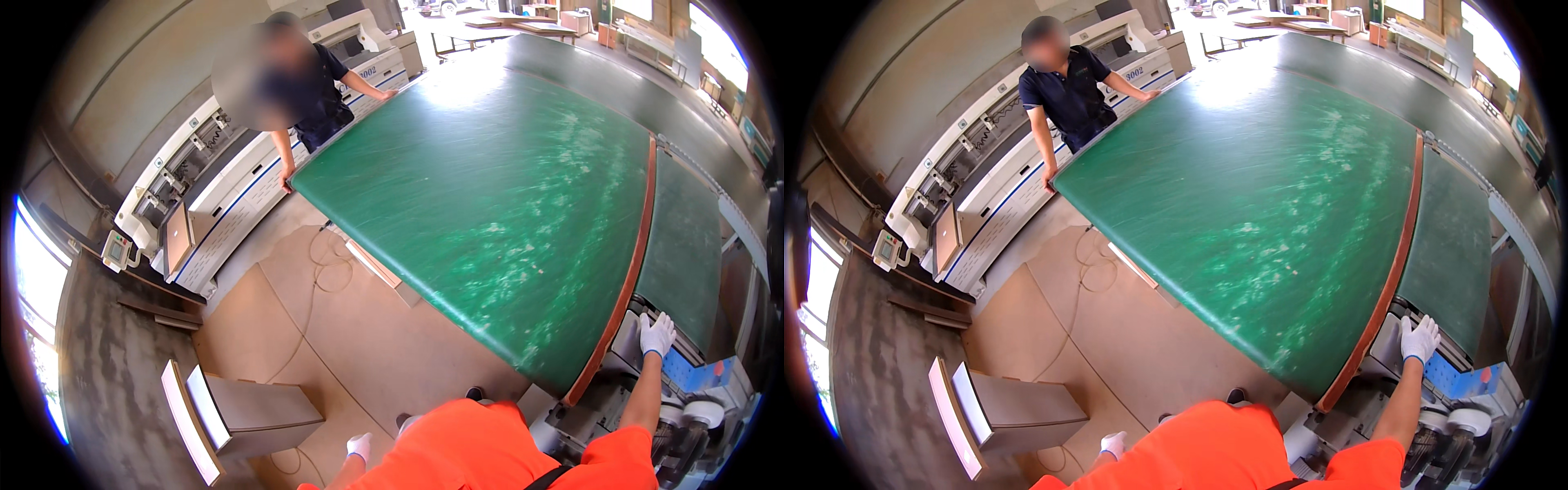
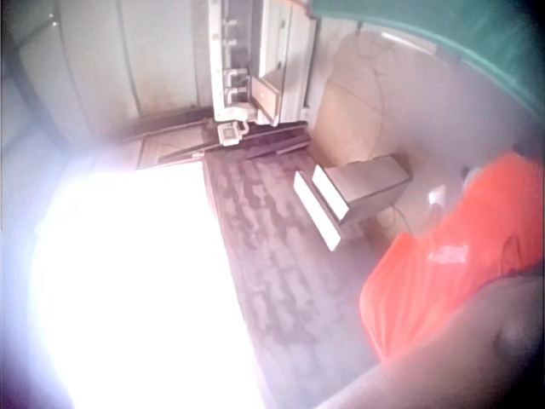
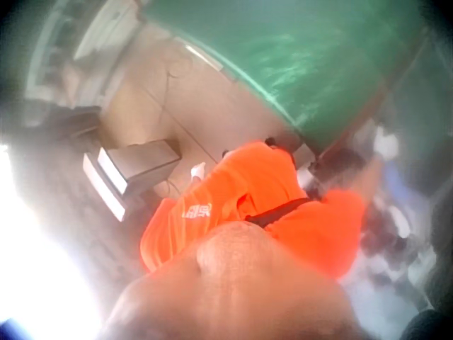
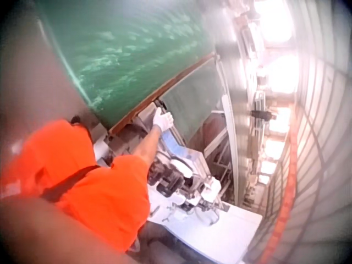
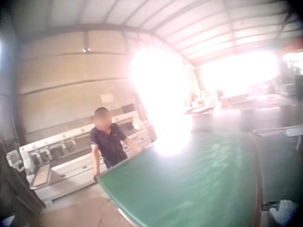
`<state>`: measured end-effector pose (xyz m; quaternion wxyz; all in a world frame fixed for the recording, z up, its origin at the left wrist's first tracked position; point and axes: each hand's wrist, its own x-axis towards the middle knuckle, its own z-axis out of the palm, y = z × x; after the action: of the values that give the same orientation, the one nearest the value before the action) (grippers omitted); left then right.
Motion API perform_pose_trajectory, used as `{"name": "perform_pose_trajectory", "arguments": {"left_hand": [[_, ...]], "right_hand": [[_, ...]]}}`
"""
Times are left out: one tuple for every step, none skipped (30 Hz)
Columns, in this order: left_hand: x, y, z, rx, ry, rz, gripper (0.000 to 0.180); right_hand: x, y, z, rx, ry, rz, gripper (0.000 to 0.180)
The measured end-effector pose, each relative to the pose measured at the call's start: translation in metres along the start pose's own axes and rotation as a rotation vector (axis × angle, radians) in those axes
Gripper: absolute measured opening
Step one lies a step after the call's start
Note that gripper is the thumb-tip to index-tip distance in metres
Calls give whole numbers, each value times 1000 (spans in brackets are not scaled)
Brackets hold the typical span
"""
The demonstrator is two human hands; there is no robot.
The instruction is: The person repeatedly feeds wooden panels into an edge-banding machine, removes them after processing, and stacks them on a nearby cabinet.
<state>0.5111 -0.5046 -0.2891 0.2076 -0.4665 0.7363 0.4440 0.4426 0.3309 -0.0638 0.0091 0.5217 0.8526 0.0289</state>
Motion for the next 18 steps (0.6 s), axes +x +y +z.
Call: {"name": "perform_pose_trajectory", "arguments": {"left_hand": [[0, 4, 5, -32, -5, -12, 32], [0, 6, 7, -63, -10, -27, 32], [1, 9, 9, -51, -17, -3, 31], [3, 13, 11, -39, -24, 21, 30], [4, 17, 12, -25, -34, 46, 29], [5, 21, 14, -23, -42, 52, 29], [6, 25, 16, -20, -50, 59, 29], [4, 31, 17, -16, -58, 63, 29], [3, 35, 19, -15, -50, 67, 30], [1, 39, 21, -14, -42, 72, 32], [-1, 42, 21, -14, -34, 76, 33], [5, 37, 21, 4, -23, 81, 34], [12, 31, 20, 23, -12, 86, 35], [16, 29, 23, 39, -8, 93, 36], [19, 23, 25, 29, -17, 96, 38], [23, 17, 28, 18, -26, 98, 40], [26, 16, 33, 5, -40, 103, 42], [27, 16, 41, 28, -62, 93, 43]], "right_hand": [[0, -3, -2, -40, -17, -20, 80], [-6, -7, -9, -81, -35, -41, 79], [-8, -10, -13, -123, -54, -61, 78], [-6, -9, -7, -125, -21, -77, 76], [-3, -6, -2, -106, -10, -71, 76], [0, -4, 2, -87, 2, -66, 76], [2, -2, 5, -68, 13, -60, 77], [1, -1, 4, -65, 16, -61, 77], [0, -1, 3, -62, 19, -62, 77], [-2, -1, 2, -59, 22, -63, 78], [-6, -2, -1, -56, 17, -66, 79], [-10, -5, -2, -51, 8, -73, 79], [-14, -7, -2, -47, -1, -80, 80], [-13, -7, -2, -53, 1, -79, 81], [-14, -6, -2, -59, 3, -79, 82], [-17, -6, -3, -66, 6, -78, 83], [-18, -5, -5, -65, 12, -74, 84], [-19, -3, -9, -66, 24, -68, 84]]}}
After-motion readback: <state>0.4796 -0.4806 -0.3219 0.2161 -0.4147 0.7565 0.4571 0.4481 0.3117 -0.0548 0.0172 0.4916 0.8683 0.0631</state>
